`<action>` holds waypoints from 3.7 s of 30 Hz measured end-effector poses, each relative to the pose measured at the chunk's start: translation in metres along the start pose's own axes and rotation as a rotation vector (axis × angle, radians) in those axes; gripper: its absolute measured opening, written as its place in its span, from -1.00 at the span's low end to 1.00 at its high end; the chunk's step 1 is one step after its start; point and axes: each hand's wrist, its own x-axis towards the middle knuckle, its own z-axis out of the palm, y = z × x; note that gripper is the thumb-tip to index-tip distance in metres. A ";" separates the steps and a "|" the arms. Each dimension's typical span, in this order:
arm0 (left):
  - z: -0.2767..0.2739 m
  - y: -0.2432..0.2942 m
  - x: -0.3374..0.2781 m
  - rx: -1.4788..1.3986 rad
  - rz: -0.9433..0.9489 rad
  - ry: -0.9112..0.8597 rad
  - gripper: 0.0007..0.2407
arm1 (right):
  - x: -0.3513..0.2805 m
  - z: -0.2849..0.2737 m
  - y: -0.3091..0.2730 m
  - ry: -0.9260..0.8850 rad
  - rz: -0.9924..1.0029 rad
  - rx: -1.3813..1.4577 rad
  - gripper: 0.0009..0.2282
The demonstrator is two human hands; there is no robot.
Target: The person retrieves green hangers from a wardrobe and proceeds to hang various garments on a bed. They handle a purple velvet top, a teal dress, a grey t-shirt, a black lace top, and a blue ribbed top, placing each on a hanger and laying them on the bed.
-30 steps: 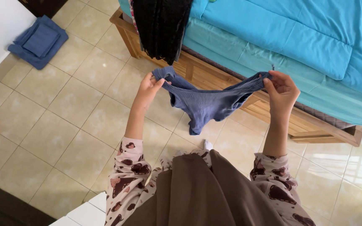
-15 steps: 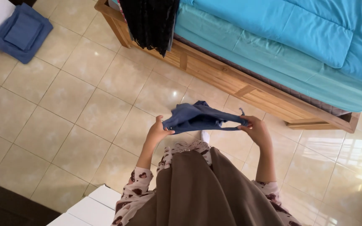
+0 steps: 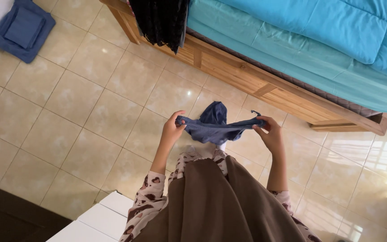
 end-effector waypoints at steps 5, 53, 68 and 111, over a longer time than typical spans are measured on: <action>0.015 -0.022 0.008 -0.342 0.130 -0.018 -0.57 | 0.001 0.020 0.029 0.033 0.071 0.238 -0.72; -0.016 0.068 -0.027 -0.154 0.474 -0.253 -0.56 | -0.009 0.101 -0.116 -0.061 -0.105 -0.118 -0.80; -0.039 0.161 0.035 0.496 0.917 -0.339 -0.62 | 0.032 0.042 -0.154 0.138 -0.443 -0.270 -0.86; 0.187 0.409 0.258 -0.148 0.990 -0.099 -0.78 | 0.243 -0.371 -0.059 0.532 -0.464 0.081 -0.89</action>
